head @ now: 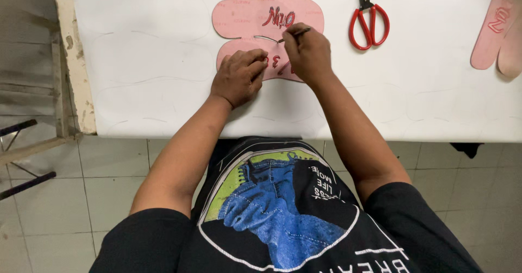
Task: The person uses a pink shoe insole template to trace outlines onto a large white sheet of material. They repeatedly reposition the template and trace its perimeter with a pen, creating multiple insole-shaped outlines on the sheet.
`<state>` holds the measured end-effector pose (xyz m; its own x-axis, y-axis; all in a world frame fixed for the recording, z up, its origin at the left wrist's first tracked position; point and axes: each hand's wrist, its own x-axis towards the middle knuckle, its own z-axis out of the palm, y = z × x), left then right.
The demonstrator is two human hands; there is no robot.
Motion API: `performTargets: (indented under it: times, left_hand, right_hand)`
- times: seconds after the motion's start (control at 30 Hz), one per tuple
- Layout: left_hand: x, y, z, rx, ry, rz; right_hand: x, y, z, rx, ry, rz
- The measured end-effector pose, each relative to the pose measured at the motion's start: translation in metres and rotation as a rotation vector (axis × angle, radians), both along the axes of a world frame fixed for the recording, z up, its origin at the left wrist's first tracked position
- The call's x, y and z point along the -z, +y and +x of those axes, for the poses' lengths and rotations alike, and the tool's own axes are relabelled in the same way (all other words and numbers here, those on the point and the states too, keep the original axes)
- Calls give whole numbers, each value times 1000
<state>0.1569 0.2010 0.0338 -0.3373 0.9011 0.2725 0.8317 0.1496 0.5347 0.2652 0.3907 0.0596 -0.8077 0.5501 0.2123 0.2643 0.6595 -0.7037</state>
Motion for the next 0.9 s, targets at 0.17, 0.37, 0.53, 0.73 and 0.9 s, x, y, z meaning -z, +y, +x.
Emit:
performTargets:
  times: [0.17, 0.37, 0.53, 0.73, 0.9]
  left_hand:
    - [2, -6, -3, 1, 34, -30]
    - [1, -16, -5, -4, 82, -93]
    - [1, -26, -9, -18, 90, -97]
    - [5, -26, -11, -54, 99, -139]
    - [10, -15, -4, -103, 151, -122]
  right_hand:
    - [14, -23, -20, -112, 130, -315]
    - [21, 17, 20, 103, 193, -406]
    - [23, 71, 88, 327, -84, 324]
    - [58, 133, 123, 367, -324, 352]
    - [60, 248, 152, 408, -260, 480]
